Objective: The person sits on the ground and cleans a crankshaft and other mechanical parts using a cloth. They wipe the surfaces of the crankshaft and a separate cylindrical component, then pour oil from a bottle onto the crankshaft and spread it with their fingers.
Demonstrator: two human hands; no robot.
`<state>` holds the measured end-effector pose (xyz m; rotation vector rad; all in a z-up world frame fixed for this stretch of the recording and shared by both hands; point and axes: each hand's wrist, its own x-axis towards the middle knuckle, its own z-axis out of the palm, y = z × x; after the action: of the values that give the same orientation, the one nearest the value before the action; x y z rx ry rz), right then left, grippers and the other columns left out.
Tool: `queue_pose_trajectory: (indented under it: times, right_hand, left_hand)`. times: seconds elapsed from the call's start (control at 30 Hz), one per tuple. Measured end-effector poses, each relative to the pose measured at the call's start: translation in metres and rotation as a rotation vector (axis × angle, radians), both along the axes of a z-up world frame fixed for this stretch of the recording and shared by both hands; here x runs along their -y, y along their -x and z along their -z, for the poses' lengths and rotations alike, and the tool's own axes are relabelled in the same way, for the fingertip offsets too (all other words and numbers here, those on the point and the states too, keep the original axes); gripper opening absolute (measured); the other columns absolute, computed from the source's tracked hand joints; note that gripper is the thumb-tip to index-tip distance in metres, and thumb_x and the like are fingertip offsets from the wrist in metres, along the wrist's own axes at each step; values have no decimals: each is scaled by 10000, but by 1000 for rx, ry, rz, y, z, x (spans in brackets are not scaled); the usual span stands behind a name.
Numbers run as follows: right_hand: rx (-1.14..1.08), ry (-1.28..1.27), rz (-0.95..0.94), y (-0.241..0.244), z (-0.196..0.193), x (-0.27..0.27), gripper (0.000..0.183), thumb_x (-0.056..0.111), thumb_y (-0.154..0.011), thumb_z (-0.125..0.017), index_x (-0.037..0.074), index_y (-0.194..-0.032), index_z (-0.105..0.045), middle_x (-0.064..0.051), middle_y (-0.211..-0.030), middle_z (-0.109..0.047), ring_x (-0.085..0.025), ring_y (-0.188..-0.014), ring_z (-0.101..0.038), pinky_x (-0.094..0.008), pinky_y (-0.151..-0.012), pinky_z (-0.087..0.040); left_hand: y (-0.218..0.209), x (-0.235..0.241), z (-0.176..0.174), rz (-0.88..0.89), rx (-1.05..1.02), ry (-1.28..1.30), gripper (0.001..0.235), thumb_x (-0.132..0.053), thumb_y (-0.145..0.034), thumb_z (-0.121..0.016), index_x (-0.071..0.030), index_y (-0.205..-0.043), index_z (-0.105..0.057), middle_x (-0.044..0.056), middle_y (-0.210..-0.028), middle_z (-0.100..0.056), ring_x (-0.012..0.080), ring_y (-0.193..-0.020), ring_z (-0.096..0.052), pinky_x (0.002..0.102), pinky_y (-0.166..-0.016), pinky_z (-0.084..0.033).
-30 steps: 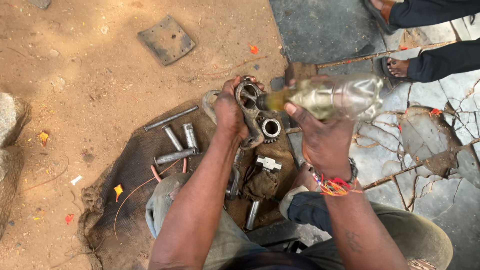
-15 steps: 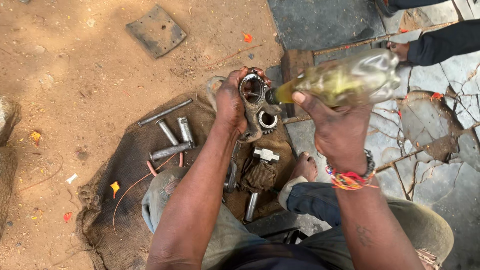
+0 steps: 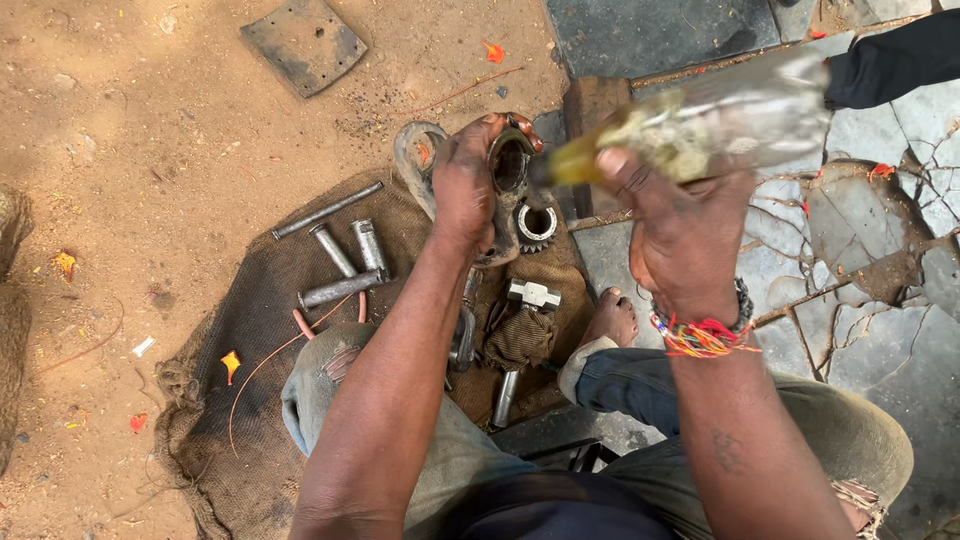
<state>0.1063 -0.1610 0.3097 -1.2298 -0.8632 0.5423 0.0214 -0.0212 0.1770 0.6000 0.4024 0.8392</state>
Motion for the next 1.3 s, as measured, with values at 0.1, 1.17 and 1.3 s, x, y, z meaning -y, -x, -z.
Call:
queue_pose_trajectory:
  times: [0.1, 1.17, 1.3]
  right_hand:
    - [69, 56, 28, -3, -7, -1, 432, -92, -931, -809, -5, -1281, -571, -163, -1213, -701, -245, -1095, -747, -403, -956, -669]
    - [-1009, 134, -193, -15, 183, -9, 479, 413, -946, -656, 44, -1250, -631, -164, -1193, -696, -320, -1082, -694, -476, -992, -566]
    - [-1011, 61, -104, -41, 165, 16, 443, 397, -974, -660, 29, -1220, -647, -164, -1166, -702, -311, -1058, -701, -464, -983, -579]
  left_hand:
    - [4, 0, -4, 16, 22, -7, 378, -279, -1031, -506, 51, -1085, -683, 164, -932, -759, 242, -883, -744, 371, -876, -603]
    - [28, 15, -21, 200, -540, -971, 955, -682, -936, -610, 123, -1371, -335, 287, -1119, -642, 368, -1063, -679, 514, -935, -530]
    - [46, 34, -33, 332, -1023, -1579, 938, -820, -876, -502, -4, -1336, -555, 186, -1003, -726, 458, -1129, -662, 577, -1023, -506]
